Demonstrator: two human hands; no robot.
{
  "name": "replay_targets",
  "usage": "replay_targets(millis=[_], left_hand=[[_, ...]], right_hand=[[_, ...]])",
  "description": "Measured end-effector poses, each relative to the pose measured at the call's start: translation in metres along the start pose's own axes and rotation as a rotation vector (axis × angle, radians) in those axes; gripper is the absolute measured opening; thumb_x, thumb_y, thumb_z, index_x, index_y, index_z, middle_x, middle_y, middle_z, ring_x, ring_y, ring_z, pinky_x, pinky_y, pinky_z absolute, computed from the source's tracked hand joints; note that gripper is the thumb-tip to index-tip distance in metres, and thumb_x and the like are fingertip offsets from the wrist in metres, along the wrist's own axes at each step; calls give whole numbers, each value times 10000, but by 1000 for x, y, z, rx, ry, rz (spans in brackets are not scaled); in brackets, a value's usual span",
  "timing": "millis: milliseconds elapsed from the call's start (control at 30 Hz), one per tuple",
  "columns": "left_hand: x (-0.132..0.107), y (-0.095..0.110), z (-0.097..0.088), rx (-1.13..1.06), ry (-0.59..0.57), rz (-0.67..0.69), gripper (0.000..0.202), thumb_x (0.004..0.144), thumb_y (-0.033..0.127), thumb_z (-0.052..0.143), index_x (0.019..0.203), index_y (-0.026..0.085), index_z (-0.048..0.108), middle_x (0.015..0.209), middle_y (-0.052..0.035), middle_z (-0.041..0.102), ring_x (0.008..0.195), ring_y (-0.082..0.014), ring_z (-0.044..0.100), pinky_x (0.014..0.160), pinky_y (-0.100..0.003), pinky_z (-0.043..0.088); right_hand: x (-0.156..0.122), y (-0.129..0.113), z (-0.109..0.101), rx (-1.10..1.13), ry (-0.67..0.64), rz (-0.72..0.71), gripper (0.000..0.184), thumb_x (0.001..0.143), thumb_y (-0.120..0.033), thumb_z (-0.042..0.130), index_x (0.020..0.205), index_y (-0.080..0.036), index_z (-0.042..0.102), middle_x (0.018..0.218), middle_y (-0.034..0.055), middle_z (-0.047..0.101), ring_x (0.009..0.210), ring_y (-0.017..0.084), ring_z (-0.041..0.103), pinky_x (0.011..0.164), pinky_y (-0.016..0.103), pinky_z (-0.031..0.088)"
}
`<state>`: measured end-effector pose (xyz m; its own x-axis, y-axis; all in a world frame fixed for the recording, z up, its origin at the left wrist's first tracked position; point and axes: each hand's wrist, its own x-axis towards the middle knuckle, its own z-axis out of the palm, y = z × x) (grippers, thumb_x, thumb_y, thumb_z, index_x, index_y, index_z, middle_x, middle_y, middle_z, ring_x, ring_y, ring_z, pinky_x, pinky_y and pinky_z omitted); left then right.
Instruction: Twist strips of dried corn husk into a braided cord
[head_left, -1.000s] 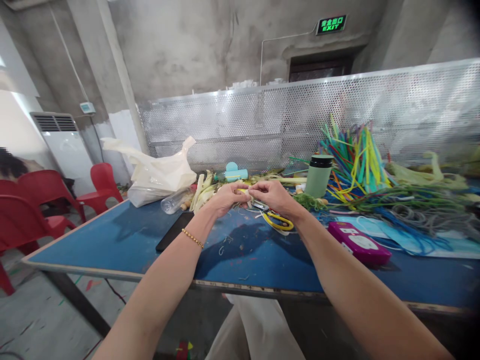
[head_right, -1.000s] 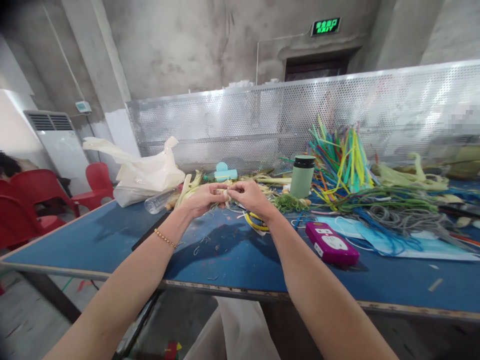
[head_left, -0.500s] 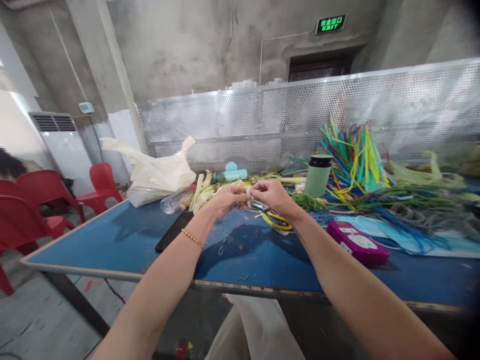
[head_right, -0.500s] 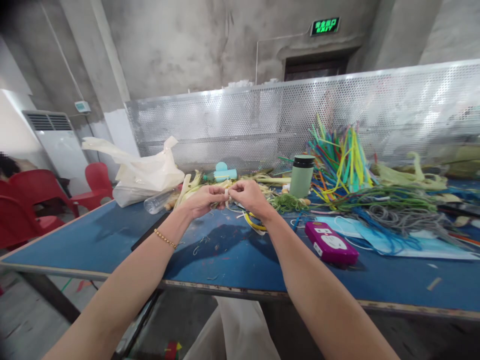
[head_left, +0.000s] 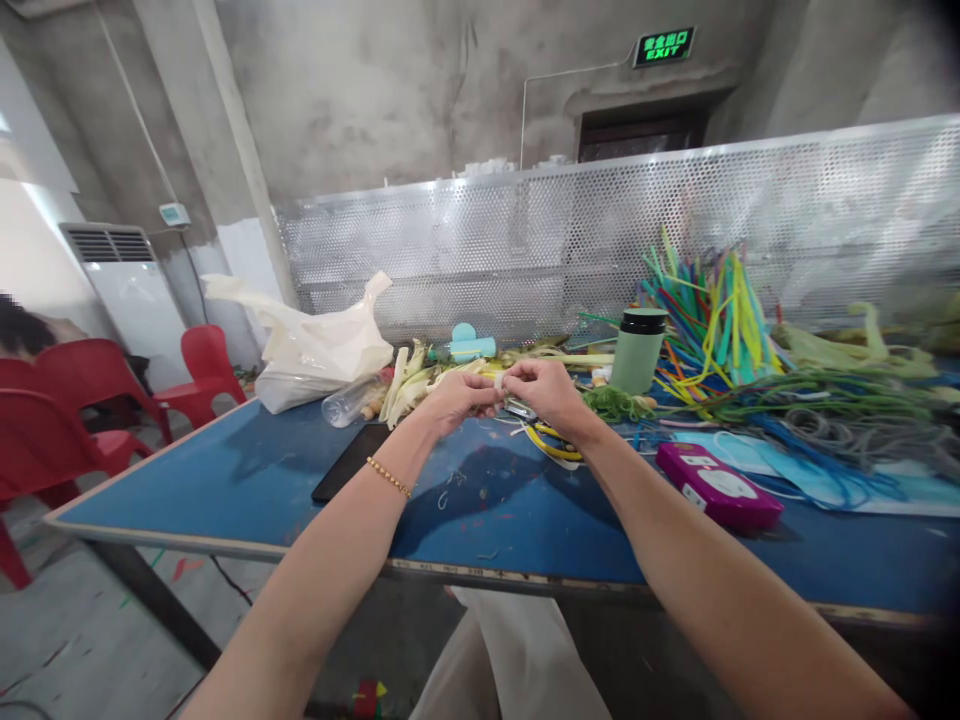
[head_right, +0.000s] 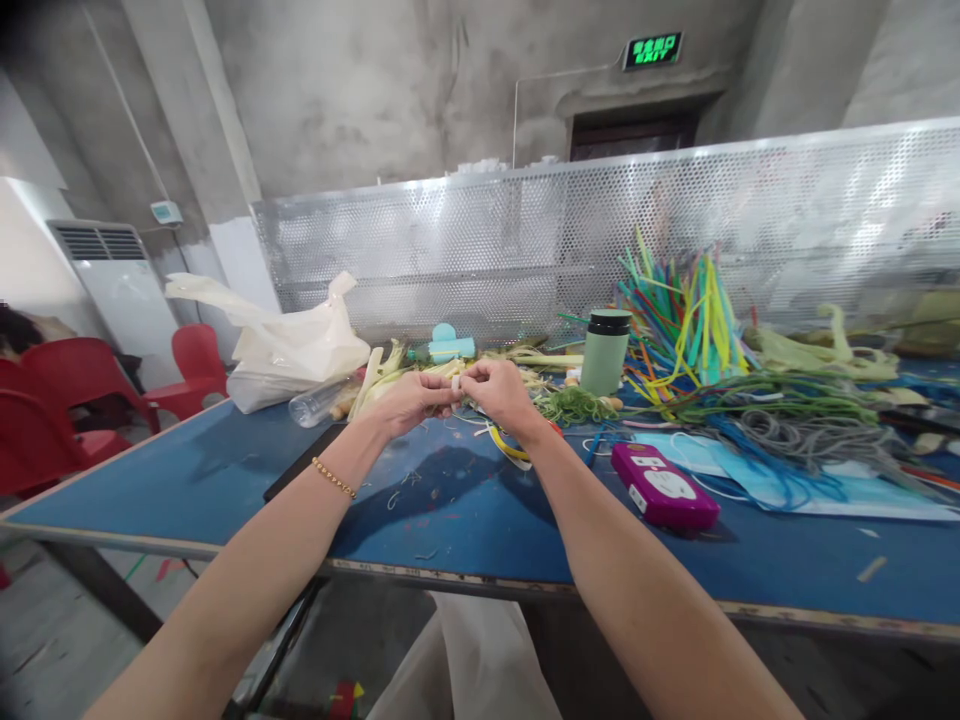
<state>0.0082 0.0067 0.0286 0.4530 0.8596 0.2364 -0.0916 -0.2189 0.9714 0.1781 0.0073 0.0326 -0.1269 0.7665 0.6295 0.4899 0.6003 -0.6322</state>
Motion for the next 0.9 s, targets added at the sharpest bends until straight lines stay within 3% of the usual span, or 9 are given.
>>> replay_targets(millis=[200,433,733,900], left_hand=[[0,1,2,37,36,29,99,639,222,761,630,151,693,641,-32,646,520,-89,512,528,-240,355],[-3,5,3,53,26,16,188,663,305,769,694,137,691,672,-36,659,547,-78,520,538,-220,382],[-2,2,4,144,80,71,103,705,214,678,655,126,660,654,-14,630,533,-63,498,555,-223,384],[-3,5,6,111,77,18,75,716,206,674,700,133,674,669,-16,637,536,-65,486,552,-226,374]], right_hand=[[-3,-6,0,-21,7,-14,196,702,-281,572,671,-129,693,625,38,667,584,149,562,563,253,403],[-1,-4,0,-43,42,-30,189,699,-261,566,673,-129,698,631,32,678,585,142,573,568,243,399],[-3,-6,2,-58,44,-28,209,714,-274,570,698,-121,711,634,34,685,573,133,559,570,237,396],[-3,-7,2,-55,56,-23,197,709,-256,567,684,-118,704,629,33,681,579,133,564,560,231,391]])
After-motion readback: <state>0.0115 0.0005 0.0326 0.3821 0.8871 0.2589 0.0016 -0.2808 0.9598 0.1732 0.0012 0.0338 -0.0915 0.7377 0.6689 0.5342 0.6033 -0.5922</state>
